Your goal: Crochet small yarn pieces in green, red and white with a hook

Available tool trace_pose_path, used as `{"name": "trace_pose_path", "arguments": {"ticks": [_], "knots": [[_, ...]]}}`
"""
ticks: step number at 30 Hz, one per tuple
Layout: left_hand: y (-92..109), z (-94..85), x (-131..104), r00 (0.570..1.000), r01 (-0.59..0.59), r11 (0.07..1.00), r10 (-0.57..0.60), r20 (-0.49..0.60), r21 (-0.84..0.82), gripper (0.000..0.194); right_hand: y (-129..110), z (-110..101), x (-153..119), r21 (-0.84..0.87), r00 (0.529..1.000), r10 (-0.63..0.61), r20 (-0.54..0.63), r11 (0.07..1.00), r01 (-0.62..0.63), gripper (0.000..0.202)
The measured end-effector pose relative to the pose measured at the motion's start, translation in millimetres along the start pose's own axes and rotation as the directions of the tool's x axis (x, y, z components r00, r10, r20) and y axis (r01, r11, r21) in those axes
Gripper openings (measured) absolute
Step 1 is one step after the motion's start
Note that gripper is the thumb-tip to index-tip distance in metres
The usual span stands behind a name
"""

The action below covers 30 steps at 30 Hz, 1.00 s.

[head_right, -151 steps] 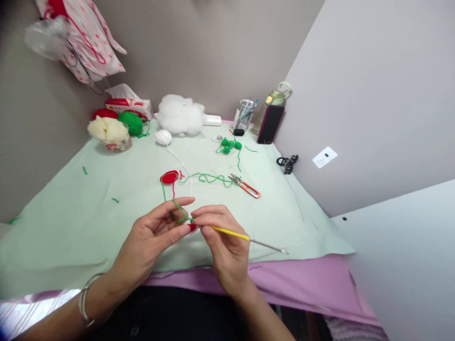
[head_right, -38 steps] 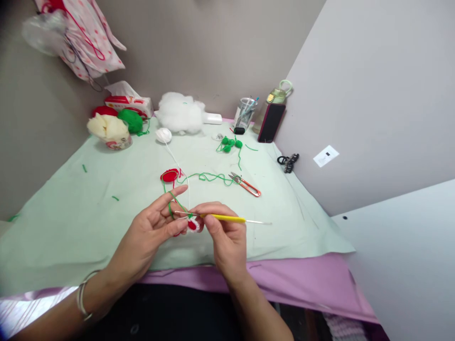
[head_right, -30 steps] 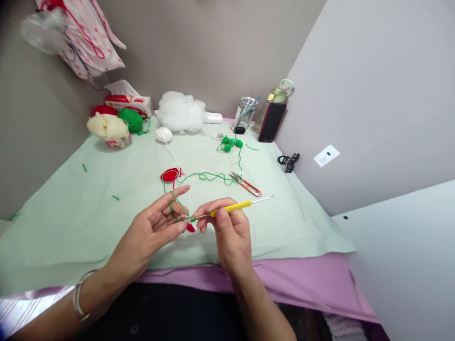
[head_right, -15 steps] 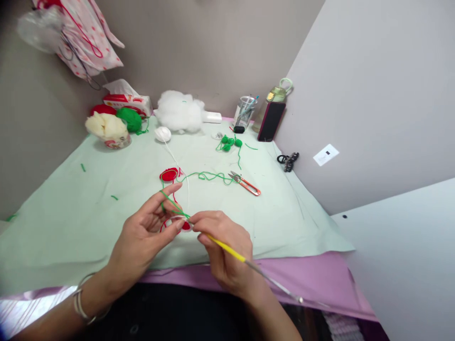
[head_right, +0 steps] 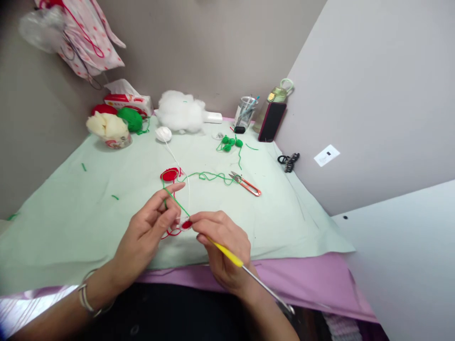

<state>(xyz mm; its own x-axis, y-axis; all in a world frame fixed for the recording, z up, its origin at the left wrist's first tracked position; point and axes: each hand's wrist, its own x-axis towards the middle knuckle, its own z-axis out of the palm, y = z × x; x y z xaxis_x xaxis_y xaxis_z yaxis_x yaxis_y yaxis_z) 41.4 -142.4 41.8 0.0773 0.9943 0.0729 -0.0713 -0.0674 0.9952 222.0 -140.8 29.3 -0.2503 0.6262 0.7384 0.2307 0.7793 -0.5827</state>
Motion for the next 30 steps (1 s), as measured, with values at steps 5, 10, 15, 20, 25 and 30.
{"name": "trace_pose_path", "arguments": {"ticks": [5, 10, 15, 20, 25, 30], "knots": [[-5.7, -4.9, 6.9, 0.999, -0.017, 0.998, 0.015, 0.041, 0.056, 0.046, 0.4, -0.5, -3.1, 0.027, 1.0, 0.0, 0.031, 1.0, -0.001, 0.024], [-2.5, -8.6, 10.3, 0.972, 0.094, 0.994, -0.08, 0.219, -0.057, 0.052, 1.7, 0.4, -1.2, 0.183, 0.991, 0.13, -0.017, 0.975, -0.125, 0.022], [-0.4, -5.6, 7.0, 0.922, 0.231, 0.958, -0.16, 0.351, -0.171, 0.05, 6.2, 2.5, 1.5, 0.385, 0.955, 0.285, -0.08, 0.893, -0.234, 0.019], [-1.9, -4.2, 6.9, 0.941, 0.157, 0.982, -0.119, 0.317, -0.1, 0.042, 10.4, 1.8, 2.0, 0.546, 0.93, 0.367, 0.007, 0.778, -0.311, 0.02], [-0.7, -8.2, 6.7, 0.986, -0.062, 0.993, 0.044, 0.161, 0.104, 0.038, 5.9, -1.0, 1.8, 0.362, 0.962, 0.273, 0.018, 0.895, -0.261, 0.02], [-1.8, -10.1, 2.8, 0.976, -0.182, 0.965, 0.155, 0.152, 0.187, 0.033, 3.3, -0.3, 2.8, 0.179, 0.989, 0.142, 0.043, 0.973, -0.148, 0.023]]}}
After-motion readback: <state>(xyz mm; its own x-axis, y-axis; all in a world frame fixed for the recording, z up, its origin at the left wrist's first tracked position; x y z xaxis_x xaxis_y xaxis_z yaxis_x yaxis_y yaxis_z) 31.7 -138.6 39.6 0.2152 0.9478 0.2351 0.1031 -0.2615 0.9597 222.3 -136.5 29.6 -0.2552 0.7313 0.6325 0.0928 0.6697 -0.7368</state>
